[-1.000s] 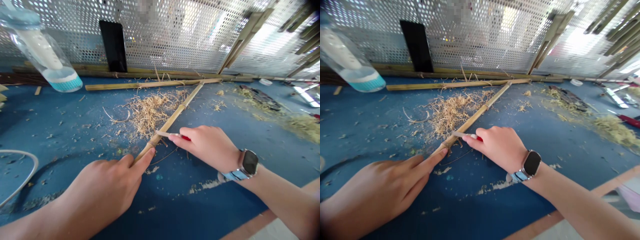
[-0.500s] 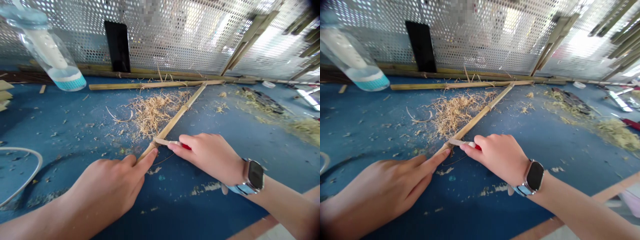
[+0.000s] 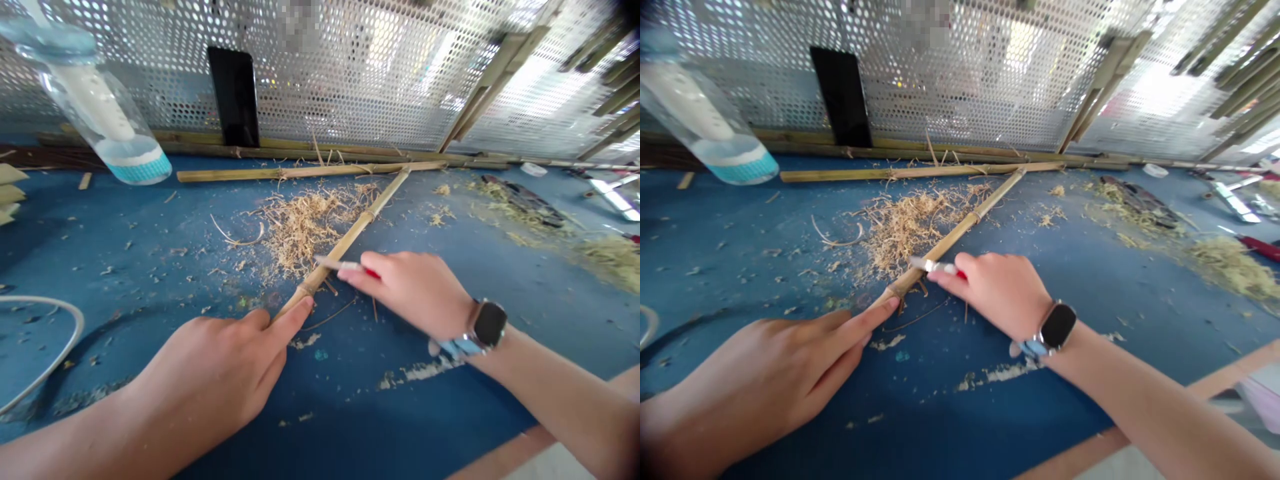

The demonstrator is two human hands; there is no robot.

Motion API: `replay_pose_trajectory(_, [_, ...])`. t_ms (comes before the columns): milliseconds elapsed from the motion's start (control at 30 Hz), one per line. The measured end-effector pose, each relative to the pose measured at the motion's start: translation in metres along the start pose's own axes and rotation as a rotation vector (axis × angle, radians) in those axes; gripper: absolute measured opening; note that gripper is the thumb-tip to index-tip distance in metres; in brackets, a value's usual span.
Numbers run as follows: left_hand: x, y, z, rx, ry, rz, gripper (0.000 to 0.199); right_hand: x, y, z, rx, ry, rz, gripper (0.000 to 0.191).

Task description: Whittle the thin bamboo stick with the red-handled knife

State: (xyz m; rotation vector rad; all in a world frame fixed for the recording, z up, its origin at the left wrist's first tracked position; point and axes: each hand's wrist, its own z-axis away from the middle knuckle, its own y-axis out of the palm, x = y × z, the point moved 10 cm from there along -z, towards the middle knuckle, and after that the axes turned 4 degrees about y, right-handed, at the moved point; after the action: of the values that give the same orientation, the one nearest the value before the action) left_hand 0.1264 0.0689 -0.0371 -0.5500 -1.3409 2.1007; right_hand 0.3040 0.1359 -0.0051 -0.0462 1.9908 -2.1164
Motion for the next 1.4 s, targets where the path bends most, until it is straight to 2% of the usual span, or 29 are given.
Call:
replay_pose_trajectory(100, [0.003, -0.001, 0.001, -0.081, 0.004, -0.014, 0.062, -0.016, -0.003, -0.008, -0.027, 0.087, 0.03, 0.071])
replay_pose_trajectory(267, [0.005, -0.005, 0.003, -0.269, 0.016, -0.048, 0.059, 0.015, -0.002, 0.003, -0.022, -0.076, -0.039, 0.075])
replay_pose_trajectory(333, [0.005, -0.008, 0.004, -0.299, 0.013, -0.06, 0.058, 0.012, -0.002, 0.001, -0.028, -0.071, -0.053, 0.076])
replay_pose_trajectory(433, [0.005, -0.01, 0.002, -0.251, -0.018, -0.061, 0.058, -0.014, -0.002, -0.011, -0.036, 0.052, -0.044, 0.077])
replay_pose_trajectory(500, [0.005, -0.014, 0.002, -0.219, -0.039, -0.054, 0.058, -0.022, -0.004, -0.013, -0.045, 0.096, -0.037, 0.076])
replay_pose_trajectory(700, [-0.002, -0.028, 0.007, -0.209, -0.02, -0.041, 0.057, 0.015, -0.006, 0.001, -0.05, -0.137, -0.091, 0.071])
replay_pose_trajectory(767, [-0.002, -0.03, 0.007, -0.213, -0.018, -0.04, 0.056, 0.003, -0.005, -0.005, -0.049, -0.111, -0.074, 0.072])
replay_pose_trajectory(900, [-0.001, -0.029, 0.006, -0.214, -0.016, -0.034, 0.057, -0.039, -0.007, -0.027, -0.081, 0.029, -0.013, 0.074])
replay_pose_trajectory(967, [0.0, -0.026, 0.005, -0.216, -0.013, -0.024, 0.058, -0.042, -0.007, -0.029, -0.087, 0.021, -0.015, 0.074])
replay_pose_trajectory(1100, [0.002, -0.02, 0.003, -0.217, -0.01, -0.006, 0.058, -0.029, -0.003, -0.025, -0.074, -0.084, -0.044, 0.074])
replay_pose_trajectory(1300, [0.003, -0.016, 0.004, -0.201, -0.013, -0.007, 0.06, -0.067, -0.001, -0.039, -0.072, 0.066, -0.062, 0.074])
replay_pose_trajectory(1400, [0.003, -0.014, 0.004, -0.198, 0.002, -0.011, 0.061, -0.058, 0.001, -0.037, -0.08, 0.021, -0.099, 0.074])
